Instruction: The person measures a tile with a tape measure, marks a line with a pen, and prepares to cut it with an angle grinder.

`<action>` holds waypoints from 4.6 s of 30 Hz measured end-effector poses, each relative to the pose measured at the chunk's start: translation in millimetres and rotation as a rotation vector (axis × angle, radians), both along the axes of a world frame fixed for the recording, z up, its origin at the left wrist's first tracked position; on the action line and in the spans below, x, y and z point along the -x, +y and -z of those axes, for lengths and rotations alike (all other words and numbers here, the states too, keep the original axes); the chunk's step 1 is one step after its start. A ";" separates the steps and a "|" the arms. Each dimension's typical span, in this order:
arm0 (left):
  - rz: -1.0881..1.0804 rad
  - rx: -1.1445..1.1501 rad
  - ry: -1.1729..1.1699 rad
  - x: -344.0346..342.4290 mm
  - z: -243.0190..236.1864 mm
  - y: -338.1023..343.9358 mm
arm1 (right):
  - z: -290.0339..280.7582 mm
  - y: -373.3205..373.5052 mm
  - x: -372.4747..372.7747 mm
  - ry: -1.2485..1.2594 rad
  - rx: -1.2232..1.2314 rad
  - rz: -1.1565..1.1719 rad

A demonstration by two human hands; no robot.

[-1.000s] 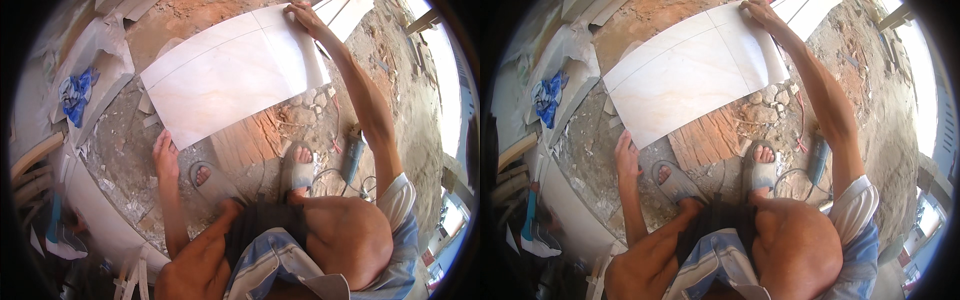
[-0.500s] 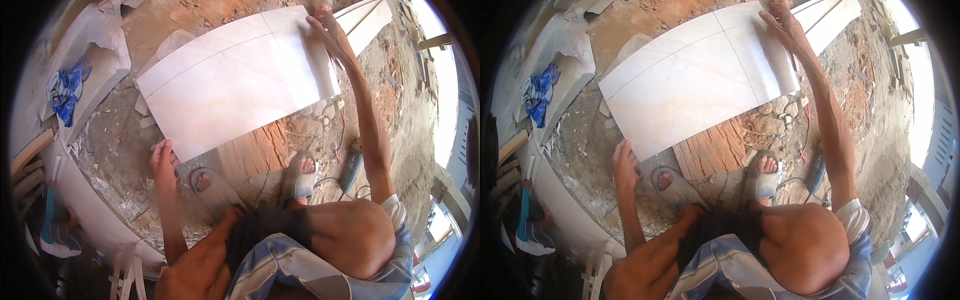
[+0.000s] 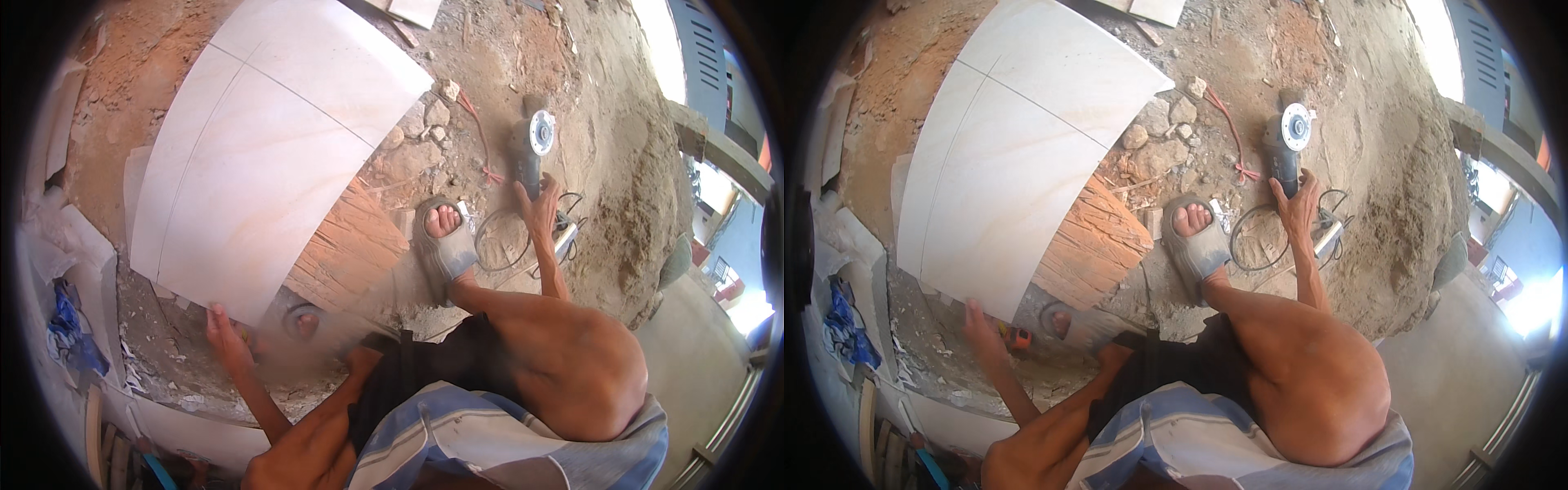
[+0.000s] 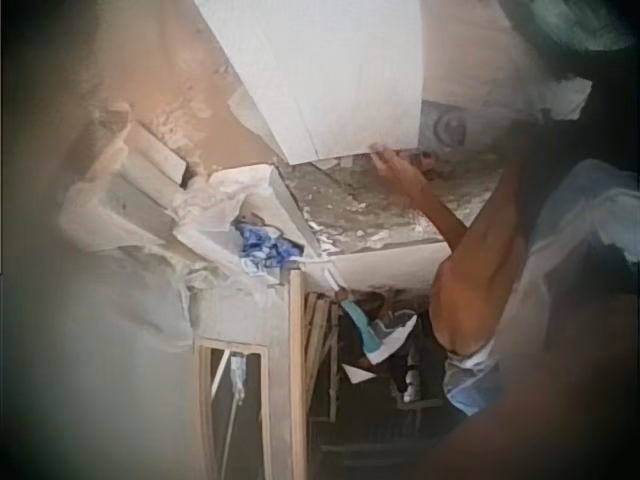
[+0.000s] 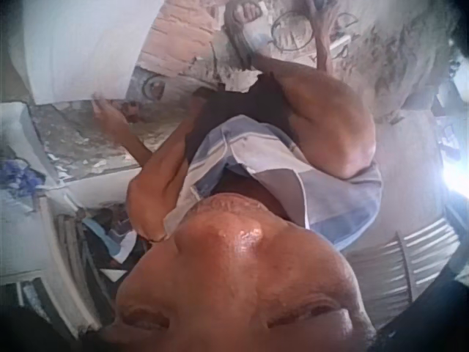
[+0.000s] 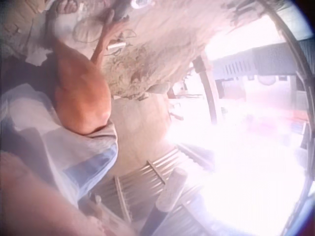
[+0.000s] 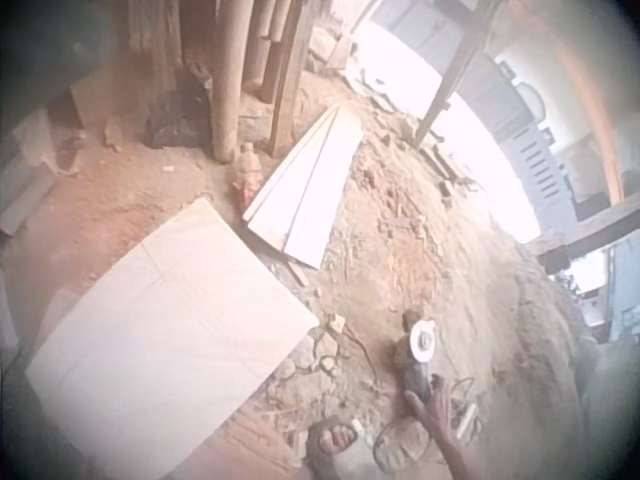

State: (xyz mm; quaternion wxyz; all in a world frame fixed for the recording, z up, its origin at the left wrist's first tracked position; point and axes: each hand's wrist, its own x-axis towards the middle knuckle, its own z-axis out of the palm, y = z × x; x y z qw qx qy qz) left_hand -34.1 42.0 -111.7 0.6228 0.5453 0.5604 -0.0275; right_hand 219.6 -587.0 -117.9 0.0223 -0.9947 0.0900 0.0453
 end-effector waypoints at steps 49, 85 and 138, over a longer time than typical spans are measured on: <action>0.158 0.736 -0.950 -183.4 -147.4 -192.5 | -150.1 292.9 17.2 1.382 -2.199 0.026; -0.256 0.688 -0.785 -151.2 -122.7 -137.1 | -157.1 370.8 11.0 1.071 -1.457 -0.369; -0.339 -0.377 -0.004 -26.0 8.6 -66.5 | -27.1 455.0 -82.5 0.492 -0.944 -0.799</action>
